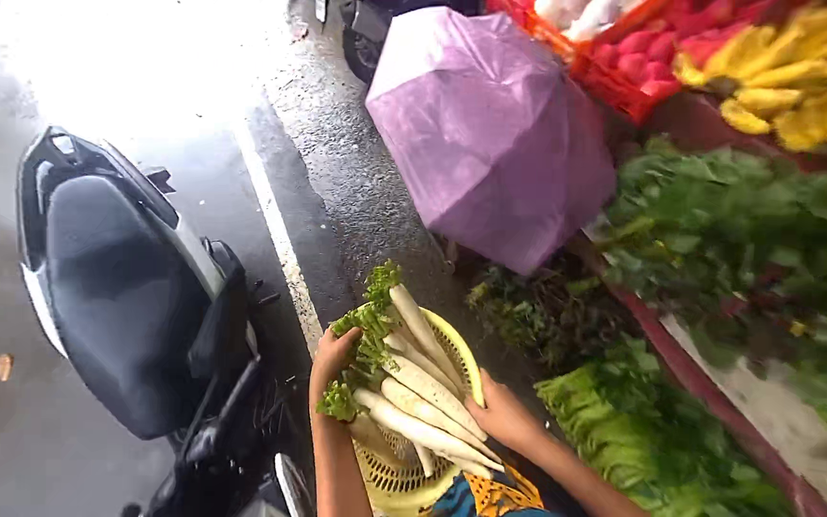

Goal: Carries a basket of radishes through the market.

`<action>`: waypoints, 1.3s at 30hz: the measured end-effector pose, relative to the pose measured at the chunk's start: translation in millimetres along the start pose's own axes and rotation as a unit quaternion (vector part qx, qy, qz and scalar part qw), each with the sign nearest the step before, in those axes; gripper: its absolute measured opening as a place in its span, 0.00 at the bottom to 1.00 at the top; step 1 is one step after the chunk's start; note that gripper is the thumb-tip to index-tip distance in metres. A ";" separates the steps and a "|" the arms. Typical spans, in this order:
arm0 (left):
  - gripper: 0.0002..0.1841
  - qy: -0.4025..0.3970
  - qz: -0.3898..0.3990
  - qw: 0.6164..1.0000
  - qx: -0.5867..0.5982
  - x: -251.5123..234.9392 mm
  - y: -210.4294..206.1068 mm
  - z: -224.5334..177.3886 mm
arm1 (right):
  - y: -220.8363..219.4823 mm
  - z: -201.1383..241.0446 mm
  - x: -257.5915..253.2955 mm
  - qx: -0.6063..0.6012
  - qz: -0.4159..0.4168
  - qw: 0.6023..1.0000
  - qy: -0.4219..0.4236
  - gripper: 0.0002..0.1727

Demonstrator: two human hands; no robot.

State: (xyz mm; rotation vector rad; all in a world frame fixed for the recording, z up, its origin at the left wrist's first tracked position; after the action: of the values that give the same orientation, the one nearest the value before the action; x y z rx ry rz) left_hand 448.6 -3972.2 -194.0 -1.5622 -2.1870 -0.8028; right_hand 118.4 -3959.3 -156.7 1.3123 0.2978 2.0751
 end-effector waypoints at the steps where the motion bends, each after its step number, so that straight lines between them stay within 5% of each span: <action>1: 0.21 0.019 -0.001 1.000 0.024 -19.2 12.1 -19.2 | 24.1 25.7 -19.6 0.011 0.014 1.000 0.001 0.35; 7: 0.24 0.063 -0.026 0.997 0.024 -152.1 96.4 -150.0 | 147.9 191.7 -139.1 0.024 -0.008 1.000 0.005 0.31; 17: 0.26 0.039 -0.024 0.995 -0.091 -336.1 184.0 -342.7 | 269.6 328.9 -318.7 -0.048 0.014 0.998 0.032 0.30; 20: 0.33 0.077 -0.018 0.987 -0.140 -390.6 219.1 -371.5 | 287.2 373.2 -361.2 -0.046 0.030 0.998 0.025 0.29; 24: 0.34 0.008 0.028 0.988 -0.154 -498.7 266.2 -408.0 | 302.7 445.0 -422.5 -0.057 -0.038 0.998 0.006 0.27; 26: 0.37 -0.041 0.061 0.977 -0.201 -556.6 287.5 -445.7 | 301.7 482.0 -460.2 -0.086 -0.077 0.993 -0.004 0.26; 33: 0.45 0.005 0.154 0.906 -0.393 -724.6 353.0 -586.0 | 298.7 637.2 -556.3 -0.159 -0.147 0.976 -0.023 0.14; 39: 0.45 -0.005 0.143 0.905 -0.400 -892.3 452.4 -653.9 | 331.8 774.2 -705.6 -0.257 -0.188 0.948 0.006 0.13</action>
State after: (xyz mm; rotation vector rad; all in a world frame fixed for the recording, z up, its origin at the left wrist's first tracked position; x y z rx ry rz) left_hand 1143.2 -4937.4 -74.2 -2.1658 -1.6198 -1.7200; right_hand 855.9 -4773.4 -130.6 0.8509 0.0014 1.6816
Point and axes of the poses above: each hand's wrist, its own x-axis away from the middle knuckle, its own y-axis out of the back of the hand, z = x × y, the point moved 3 cm from there along -x, towards the middle knuckle, and after that the axes turned 5 degrees about x, right-handed, at the moved point
